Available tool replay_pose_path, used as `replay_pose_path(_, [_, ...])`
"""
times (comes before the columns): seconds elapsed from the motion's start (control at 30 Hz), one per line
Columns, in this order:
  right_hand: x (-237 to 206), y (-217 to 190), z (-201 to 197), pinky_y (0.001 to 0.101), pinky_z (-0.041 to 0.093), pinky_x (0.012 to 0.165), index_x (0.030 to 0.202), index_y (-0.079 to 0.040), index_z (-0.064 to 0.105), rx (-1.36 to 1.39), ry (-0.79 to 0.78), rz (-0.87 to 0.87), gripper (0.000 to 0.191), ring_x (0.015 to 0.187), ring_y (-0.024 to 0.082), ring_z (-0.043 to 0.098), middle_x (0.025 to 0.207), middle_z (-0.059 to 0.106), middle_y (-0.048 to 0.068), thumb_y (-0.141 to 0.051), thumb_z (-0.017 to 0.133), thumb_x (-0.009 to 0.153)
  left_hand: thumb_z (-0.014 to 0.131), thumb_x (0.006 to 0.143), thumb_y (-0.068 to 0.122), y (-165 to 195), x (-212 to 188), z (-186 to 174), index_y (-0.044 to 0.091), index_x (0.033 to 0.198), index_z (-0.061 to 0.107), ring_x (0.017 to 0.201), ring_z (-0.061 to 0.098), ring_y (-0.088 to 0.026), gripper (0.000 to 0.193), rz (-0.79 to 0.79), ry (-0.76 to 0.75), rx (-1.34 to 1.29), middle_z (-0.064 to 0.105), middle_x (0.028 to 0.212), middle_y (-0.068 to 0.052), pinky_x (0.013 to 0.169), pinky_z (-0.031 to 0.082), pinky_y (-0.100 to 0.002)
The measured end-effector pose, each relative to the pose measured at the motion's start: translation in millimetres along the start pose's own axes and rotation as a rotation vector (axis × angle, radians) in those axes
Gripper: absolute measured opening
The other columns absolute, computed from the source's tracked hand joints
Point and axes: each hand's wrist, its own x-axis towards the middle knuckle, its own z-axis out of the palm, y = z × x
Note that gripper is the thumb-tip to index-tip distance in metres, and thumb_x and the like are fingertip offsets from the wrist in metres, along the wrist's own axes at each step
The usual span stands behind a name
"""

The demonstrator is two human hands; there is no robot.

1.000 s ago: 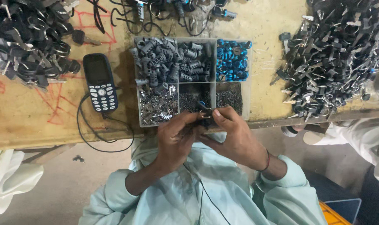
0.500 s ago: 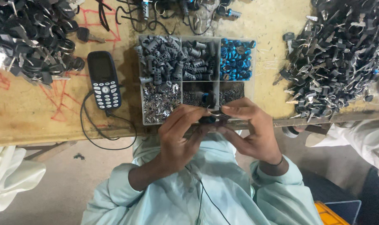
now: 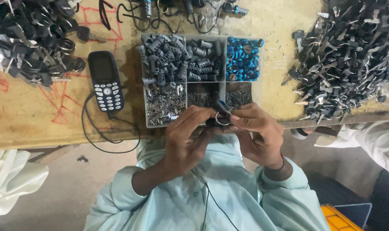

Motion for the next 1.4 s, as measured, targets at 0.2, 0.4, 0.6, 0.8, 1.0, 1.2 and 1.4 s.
replay_pose_path(0.2, [11, -11, 0, 0.0359, 0.057, 0.081, 0.127, -0.005, 0.058, -0.179, -0.122, 0.058, 0.048, 0.095, 0.030, 0.070, 0.116, 0.067, 0.019, 0.011, 0.078, 0.087, 0.073, 0.094, -0.005, -8, -8, 8, -0.002, 0.120, 0.068, 0.101, 0.071, -0.016, 0.026, -0.161, 0.037, -0.283, 0.071, 0.111, -0.009, 0.089, 0.060, -0.029])
replay_pose_path(0.4, [-13, 6, 7, 0.0451, 0.055, 0.087, 0.130, -0.006, 0.057, -0.353, -0.143, 0.079, 0.073, 0.104, 0.033, 0.064, 0.116, 0.067, 0.015, -0.015, 0.098, 0.071, 0.077, 0.091, -0.005, -21, -13, 13, -0.004, 0.116, 0.071, 0.102, 0.072, -0.012, 0.026, -0.349, 0.033, -0.563, 0.076, 0.110, -0.009, 0.093, 0.061, -0.028])
replay_pose_path(0.6, [30, -14, -18, 0.0394, 0.056, 0.074, 0.122, 0.001, 0.057, -0.171, -0.263, -0.036, 0.077, 0.087, 0.032, 0.070, 0.105, 0.070, 0.012, -0.032, 0.101, 0.067, 0.076, 0.091, 0.014, -15, -11, -8, 0.000, 0.093, 0.075, 0.074, 0.070, -0.011, 0.014, -0.247, -0.107, -0.205, 0.075, 0.083, -0.007, 0.068, 0.054, -0.026])
replay_pose_path(0.8, [100, -44, -80, 0.0330, 0.061, 0.073, 0.129, 0.002, 0.055, 0.313, -0.802, -0.163, 0.073, 0.085, 0.022, 0.074, 0.101, 0.071, 0.008, -0.030, 0.093, 0.076, 0.064, 0.105, 0.027, -12, -4, -40, 0.003, 0.089, 0.076, 0.068, 0.073, -0.010, 0.031, -0.244, -0.114, -0.186, 0.075, 0.076, -0.003, 0.063, 0.058, -0.025])
replay_pose_path(1.0, [67, -14, -46, 0.0270, 0.053, 0.081, 0.152, 0.000, 0.026, -0.225, -0.049, 0.231, 0.068, 0.093, 0.015, 0.067, 0.135, 0.059, 0.011, -0.027, 0.066, 0.105, 0.072, 0.094, 0.024, 0, 2, -53, 0.007, 0.099, 0.075, 0.064, 0.071, -0.018, 0.018, -0.126, -0.024, 0.361, 0.074, 0.085, -0.007, 0.057, 0.055, -0.031])
replay_pose_path(1.2, [61, -4, 9, 0.0410, 0.051, 0.066, 0.095, -0.007, 0.067, -0.571, -0.528, 0.068, 0.017, 0.081, 0.027, 0.064, 0.090, 0.058, 0.008, -0.023, 0.072, 0.091, 0.072, 0.092, 0.018, -17, 9, -52, 0.013, 0.101, 0.066, 0.079, 0.070, -0.030, 0.013, -0.116, -0.102, 0.868, 0.068, 0.092, -0.006, 0.066, 0.053, -0.043])
replay_pose_path(1.4, [36, 22, 16, 0.0411, 0.049, 0.070, 0.092, -0.007, 0.064, -0.604, -0.577, 0.037, 0.014, 0.086, 0.026, 0.060, 0.091, 0.054, 0.008, -0.020, 0.069, 0.089, 0.071, 0.093, 0.014, -16, 6, -56, 0.010, 0.099, 0.065, 0.077, 0.068, -0.032, 0.009, -0.069, -0.106, 0.744, 0.066, 0.092, -0.007, 0.064, 0.052, -0.044])
